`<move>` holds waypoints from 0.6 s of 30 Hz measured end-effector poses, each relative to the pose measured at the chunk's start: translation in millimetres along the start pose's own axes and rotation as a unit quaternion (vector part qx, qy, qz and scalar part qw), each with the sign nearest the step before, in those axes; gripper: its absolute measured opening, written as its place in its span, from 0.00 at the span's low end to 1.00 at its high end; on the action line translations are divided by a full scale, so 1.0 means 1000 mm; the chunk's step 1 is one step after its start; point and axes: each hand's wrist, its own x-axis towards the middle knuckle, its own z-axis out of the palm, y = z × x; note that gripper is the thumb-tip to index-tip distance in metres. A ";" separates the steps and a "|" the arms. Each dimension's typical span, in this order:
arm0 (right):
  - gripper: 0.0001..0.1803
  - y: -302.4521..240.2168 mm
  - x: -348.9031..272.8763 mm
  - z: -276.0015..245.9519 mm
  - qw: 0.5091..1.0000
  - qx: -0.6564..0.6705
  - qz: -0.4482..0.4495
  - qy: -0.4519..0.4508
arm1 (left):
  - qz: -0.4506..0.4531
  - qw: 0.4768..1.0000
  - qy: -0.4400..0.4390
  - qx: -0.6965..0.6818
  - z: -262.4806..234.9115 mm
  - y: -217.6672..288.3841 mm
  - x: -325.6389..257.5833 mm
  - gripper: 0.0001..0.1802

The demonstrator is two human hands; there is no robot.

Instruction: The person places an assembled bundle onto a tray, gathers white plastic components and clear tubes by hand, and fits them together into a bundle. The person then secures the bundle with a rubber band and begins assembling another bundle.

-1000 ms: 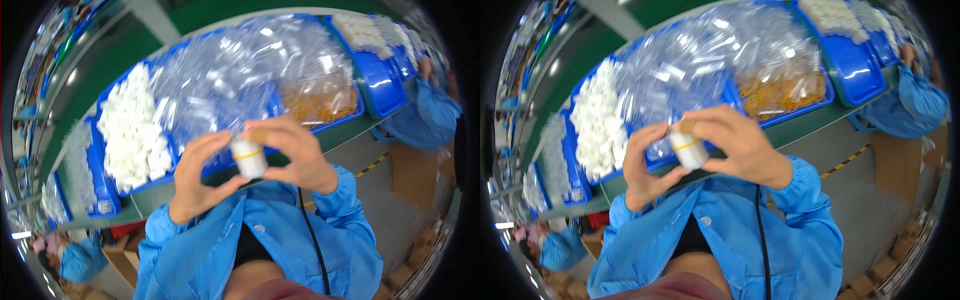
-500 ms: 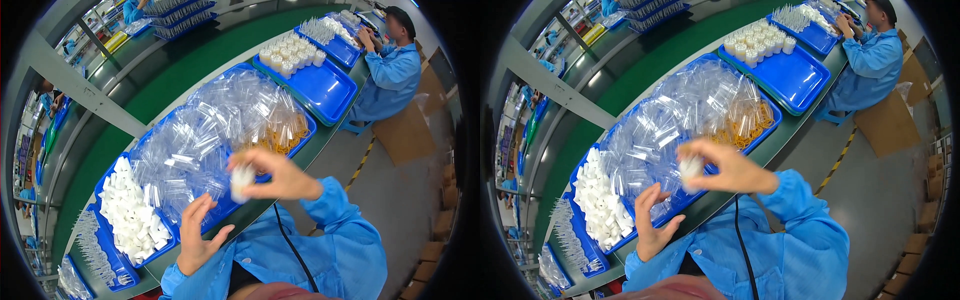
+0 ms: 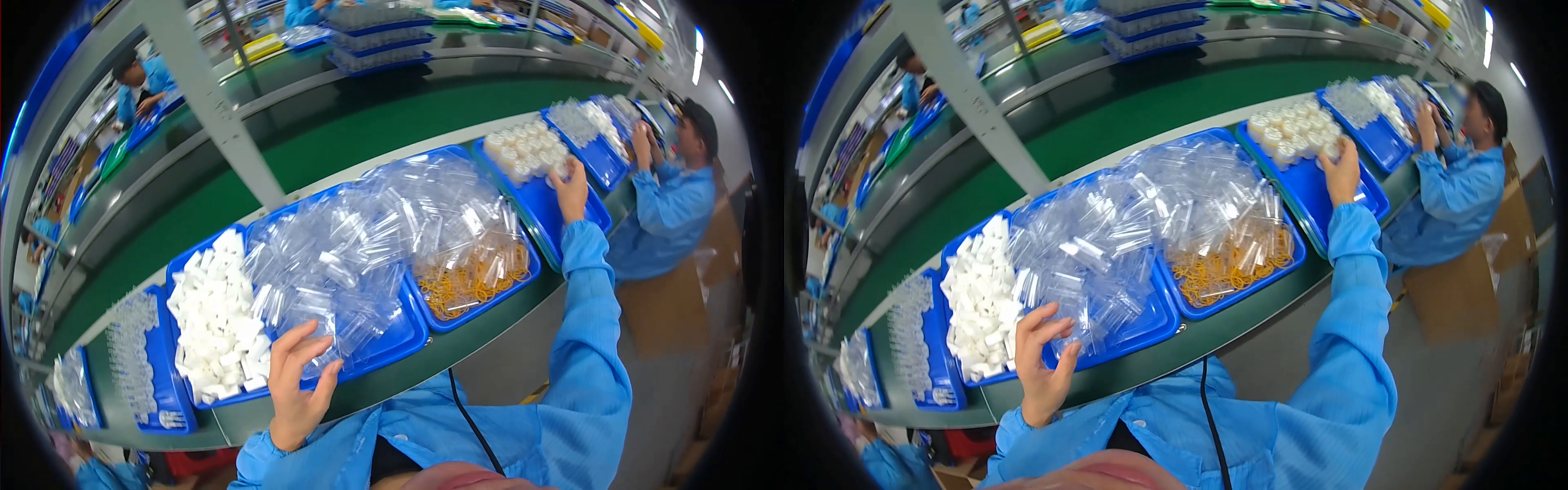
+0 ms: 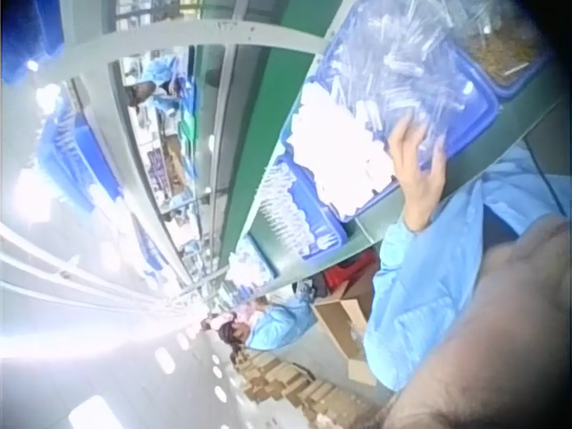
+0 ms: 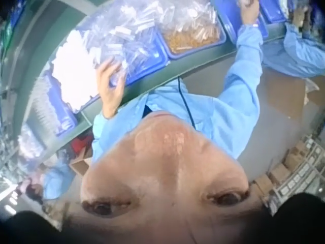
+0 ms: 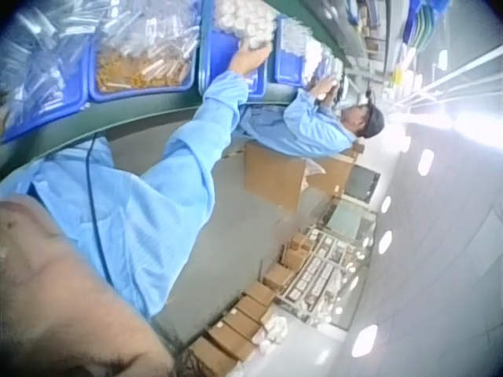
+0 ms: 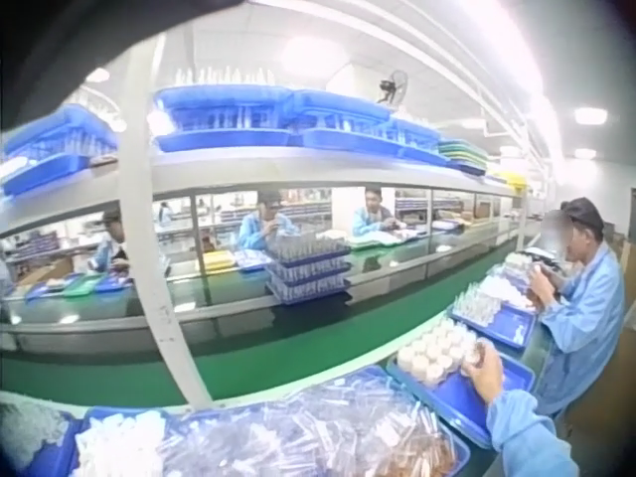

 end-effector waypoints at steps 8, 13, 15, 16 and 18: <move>0.34 0.069 0.015 0.013 0.995 0.047 -0.081 -0.025 | 0.022 0.996 0.082 0.035 -0.029 -0.001 -0.021 0.20; 0.48 0.114 0.043 0.006 0.990 -0.103 -0.088 -0.041 | 0.027 0.973 0.175 0.150 -0.073 -0.014 -0.060 0.17; 0.45 0.103 0.045 0.003 0.988 -0.137 -0.068 -0.038 | -0.014 0.937 0.212 0.276 -0.107 -0.026 -0.082 0.16; 0.45 0.088 0.042 -0.003 0.987 -0.137 -0.068 -0.046 | -0.032 0.909 0.222 0.350 -0.128 -0.031 -0.093 0.16; 0.37 0.051 0.024 -0.032 1.000 0.016 -0.017 -0.017 | -0.114 0.837 0.228 0.484 -0.171 -0.045 -0.111 0.17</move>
